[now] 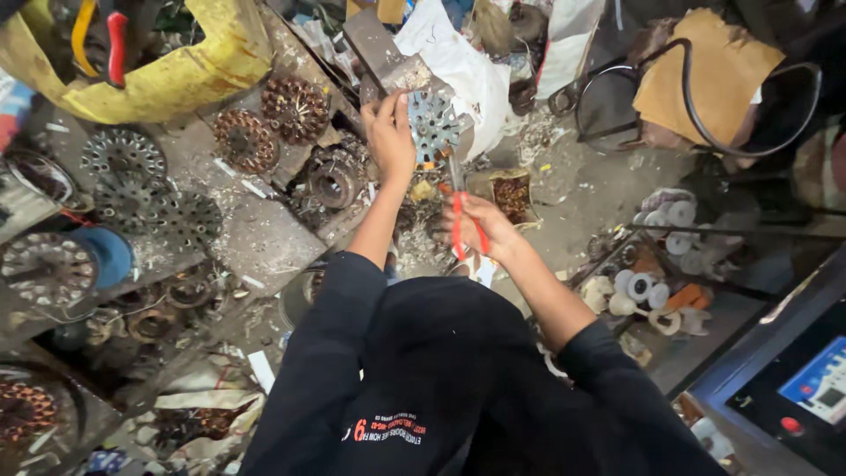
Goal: The person uses pliers to pull copper windings from a circular motor stator core, repeatedly prying and extracting coils. The person places the extracted windings into a nearby container and continues the process on the same stator.
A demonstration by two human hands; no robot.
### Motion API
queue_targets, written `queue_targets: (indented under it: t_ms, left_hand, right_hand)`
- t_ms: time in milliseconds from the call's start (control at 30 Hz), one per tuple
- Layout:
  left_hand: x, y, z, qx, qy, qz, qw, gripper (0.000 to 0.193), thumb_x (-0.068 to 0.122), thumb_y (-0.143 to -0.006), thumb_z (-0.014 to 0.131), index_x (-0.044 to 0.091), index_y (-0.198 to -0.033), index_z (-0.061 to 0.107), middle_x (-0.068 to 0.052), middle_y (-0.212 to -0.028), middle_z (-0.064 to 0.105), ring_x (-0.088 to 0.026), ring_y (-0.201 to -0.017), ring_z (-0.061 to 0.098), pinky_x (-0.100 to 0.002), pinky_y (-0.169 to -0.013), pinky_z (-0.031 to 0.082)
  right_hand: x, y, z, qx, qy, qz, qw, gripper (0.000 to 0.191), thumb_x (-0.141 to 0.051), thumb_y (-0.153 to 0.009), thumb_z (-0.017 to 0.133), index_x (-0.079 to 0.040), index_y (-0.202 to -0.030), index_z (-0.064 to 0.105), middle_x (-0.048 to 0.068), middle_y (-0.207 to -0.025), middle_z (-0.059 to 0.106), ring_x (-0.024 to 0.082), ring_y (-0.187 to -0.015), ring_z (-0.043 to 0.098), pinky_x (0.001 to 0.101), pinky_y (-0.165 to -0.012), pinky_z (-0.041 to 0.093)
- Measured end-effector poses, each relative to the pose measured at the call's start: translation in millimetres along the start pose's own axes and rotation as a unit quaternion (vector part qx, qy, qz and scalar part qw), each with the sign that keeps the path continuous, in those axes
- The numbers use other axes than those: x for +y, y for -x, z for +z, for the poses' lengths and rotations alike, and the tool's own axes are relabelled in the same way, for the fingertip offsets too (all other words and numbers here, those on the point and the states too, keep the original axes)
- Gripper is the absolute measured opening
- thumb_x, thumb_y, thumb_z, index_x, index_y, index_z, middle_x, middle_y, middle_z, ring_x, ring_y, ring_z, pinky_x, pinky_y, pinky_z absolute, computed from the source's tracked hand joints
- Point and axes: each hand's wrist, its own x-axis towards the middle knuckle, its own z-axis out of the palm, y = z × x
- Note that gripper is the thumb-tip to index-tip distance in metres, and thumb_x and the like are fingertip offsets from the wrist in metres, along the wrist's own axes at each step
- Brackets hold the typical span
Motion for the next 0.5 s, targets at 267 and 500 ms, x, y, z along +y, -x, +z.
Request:
queue_targets:
  t_ms: [267,500]
  left_hand:
    - [-2.5,-4.5,3.7,-0.043,-0.059,-0.041,0.996,0.033,0.037,-0.106,0.059,0.012,-0.120,0.074,-0.017,-0.122,0.055,-0.031,-0.103,0.063,-0.041,-0.090,0.048]
    - [-20.4,-5.5,9.8,-0.039,-0.017,0.061,0.997,0.045,0.040,-0.108,0.062,0.000,-0.128,0.070,-0.018,-0.127,0.064,-0.030,-0.117,0.063,-0.044,-0.105,0.048]
  right_hand:
    - [17.8,21.2,-24.5,0.164,0.776,-0.338,0.506,0.026,-0.010,-0.096,0.057,0.001,-0.119,0.056,0.027,-0.088,0.067,0.048,-0.086,0.065,0.0567,-0.078,0.050]
    - [65.9,103.6,-159.0,0.362,0.697,-0.266,0.559,0.020,-0.019,-0.089,0.066,-0.003,-0.100,0.066,0.023,-0.088,0.070,0.043,-0.087,0.067,0.0512,-0.077,0.053]
